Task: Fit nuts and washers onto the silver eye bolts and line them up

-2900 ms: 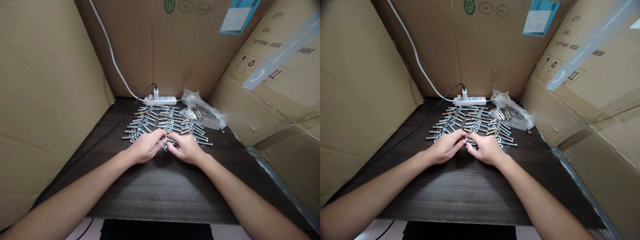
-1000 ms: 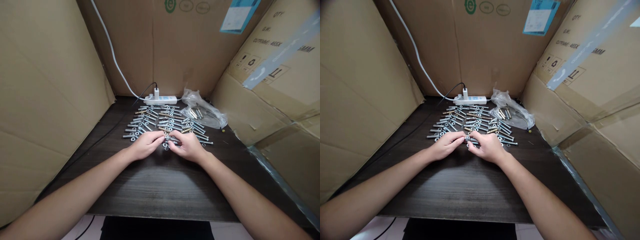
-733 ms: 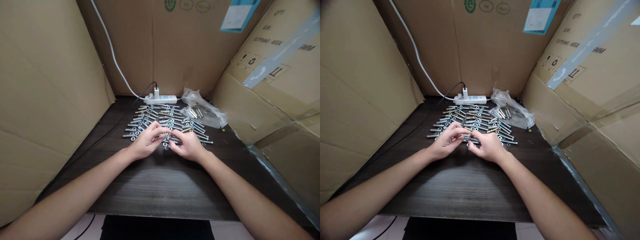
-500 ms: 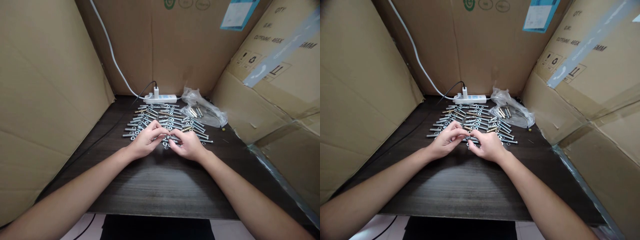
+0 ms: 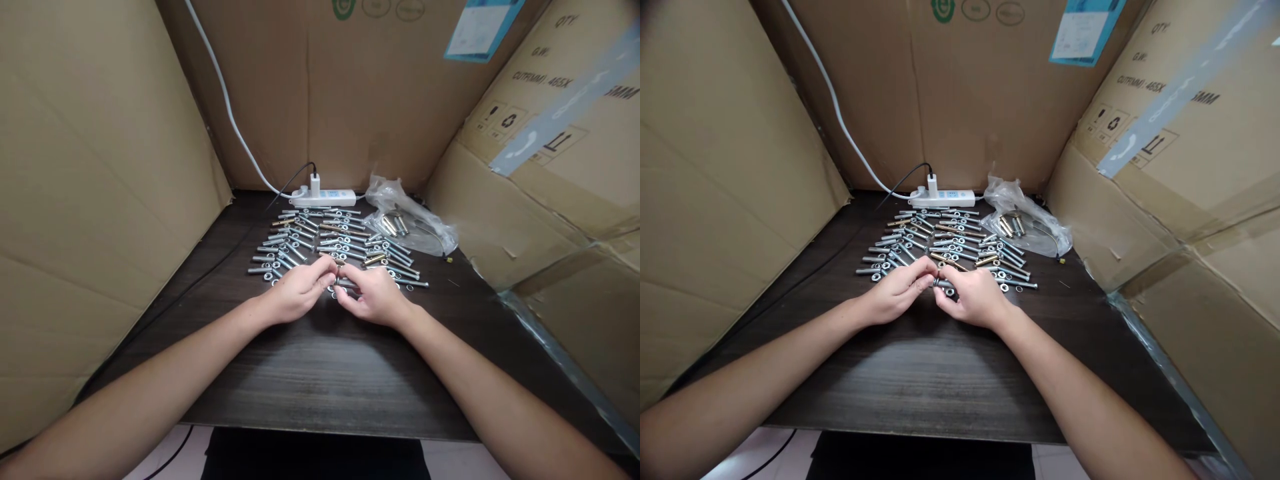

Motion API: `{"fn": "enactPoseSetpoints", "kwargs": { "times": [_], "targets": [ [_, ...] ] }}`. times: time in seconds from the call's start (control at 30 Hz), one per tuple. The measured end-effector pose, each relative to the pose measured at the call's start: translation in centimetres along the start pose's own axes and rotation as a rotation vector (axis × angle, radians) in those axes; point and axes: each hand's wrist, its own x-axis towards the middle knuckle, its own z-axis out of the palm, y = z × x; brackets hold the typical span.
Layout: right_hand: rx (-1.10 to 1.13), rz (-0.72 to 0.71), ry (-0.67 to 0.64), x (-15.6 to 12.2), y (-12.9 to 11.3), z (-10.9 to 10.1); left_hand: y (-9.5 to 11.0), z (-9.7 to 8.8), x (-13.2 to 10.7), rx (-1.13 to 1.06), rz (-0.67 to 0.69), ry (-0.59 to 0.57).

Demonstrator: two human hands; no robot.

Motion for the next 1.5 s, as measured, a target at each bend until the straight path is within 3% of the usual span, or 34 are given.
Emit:
{"fn": "enactPoseSetpoints", "kwargs": {
  "times": [0.33, 0.77, 0.93, 1.07, 1.37, 1.5],
  "targets": [
    [0.025, 0.024, 0.003, 0.06, 0.26, -0.23, 0.05, -0.21, -0.16, -0.035, 0.022, 0.005],
    [0.090, 0.007, 0.038, 0.06, 0.15, -0.71, -0.22, -0.39, 0.17, -0.038, 0.031, -0.072],
    [0.084, 0.012, 0.053, 0.07, 0.25, -0.51, -0.23, -0.07, 0.02, -0.072, 0.044, 0.062],
    [0.078, 0.008, 0.058, 0.07, 0.33, -0.45, -0.24, 0.05, -0.02, -0.025, 0.133, 0.122],
    [0.076, 0.015, 0.066, 0.08, 0.28, -0.65, -0.47, -0.20, 0.33, -0.015, 0.079, -0.010],
    [0.079, 0.027, 0.057, 0.07, 0.30, -0.61, -0.62, -0.05, 0.25, -0.052, 0.051, 0.019]
  ]
}}
